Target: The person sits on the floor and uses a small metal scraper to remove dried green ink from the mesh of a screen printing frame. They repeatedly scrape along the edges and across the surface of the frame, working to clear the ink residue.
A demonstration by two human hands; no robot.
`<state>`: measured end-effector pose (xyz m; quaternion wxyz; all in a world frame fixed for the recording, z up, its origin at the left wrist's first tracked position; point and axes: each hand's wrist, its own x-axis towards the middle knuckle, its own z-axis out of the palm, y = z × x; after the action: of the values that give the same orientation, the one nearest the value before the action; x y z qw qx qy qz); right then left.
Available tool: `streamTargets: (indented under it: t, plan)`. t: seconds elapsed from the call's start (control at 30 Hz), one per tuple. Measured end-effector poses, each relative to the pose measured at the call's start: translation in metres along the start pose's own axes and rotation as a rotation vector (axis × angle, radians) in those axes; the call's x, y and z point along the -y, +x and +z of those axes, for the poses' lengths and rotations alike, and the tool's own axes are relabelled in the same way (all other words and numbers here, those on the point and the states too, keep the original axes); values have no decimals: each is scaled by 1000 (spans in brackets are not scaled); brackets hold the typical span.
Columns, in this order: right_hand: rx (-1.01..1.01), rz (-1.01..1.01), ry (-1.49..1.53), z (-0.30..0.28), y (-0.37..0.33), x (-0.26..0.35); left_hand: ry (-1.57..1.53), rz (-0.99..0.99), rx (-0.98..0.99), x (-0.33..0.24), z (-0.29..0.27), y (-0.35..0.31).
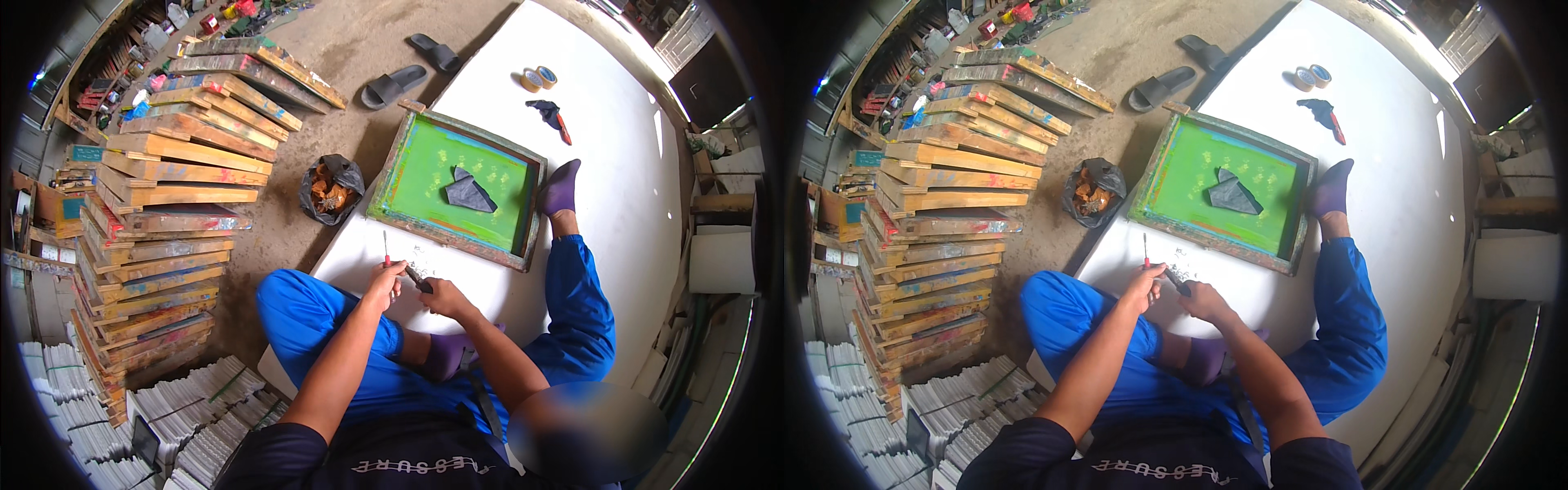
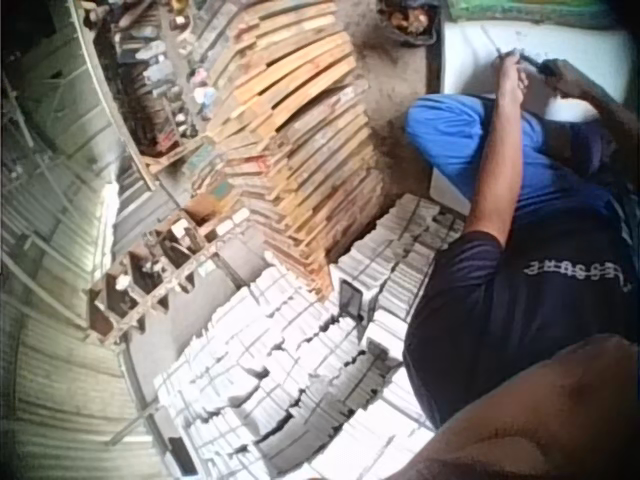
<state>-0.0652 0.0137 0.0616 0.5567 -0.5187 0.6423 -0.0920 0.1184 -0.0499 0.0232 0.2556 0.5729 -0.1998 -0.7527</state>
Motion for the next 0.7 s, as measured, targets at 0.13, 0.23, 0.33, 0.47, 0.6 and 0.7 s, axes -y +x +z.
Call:
streamTargets:
  t: [0.13, 0.23, 0.33, 0.47, 0.6, 0.7]
  plan:
    - [150, 104, 402, -10, 4, -4, 168, 94, -142, 1, -3, -2]
    - [160, 167, 620, -33, 9, -1, 473, 233, -177, 1, 0, -6]
    - [157, 232, 668, -61, 20, 6, 537, 255, -251, -4, 12, -12]
    - [175, 230, 705, -79, 32, 10, 507, 227, -224, -8, 14, -12]
    - [253, 258, 705, -92, 37, 12, 492, 245, -220, -10, 17, -11]
    - [312, 283, 686, -99, 40, 11, 480, 247, -209, -11, 18, -11]
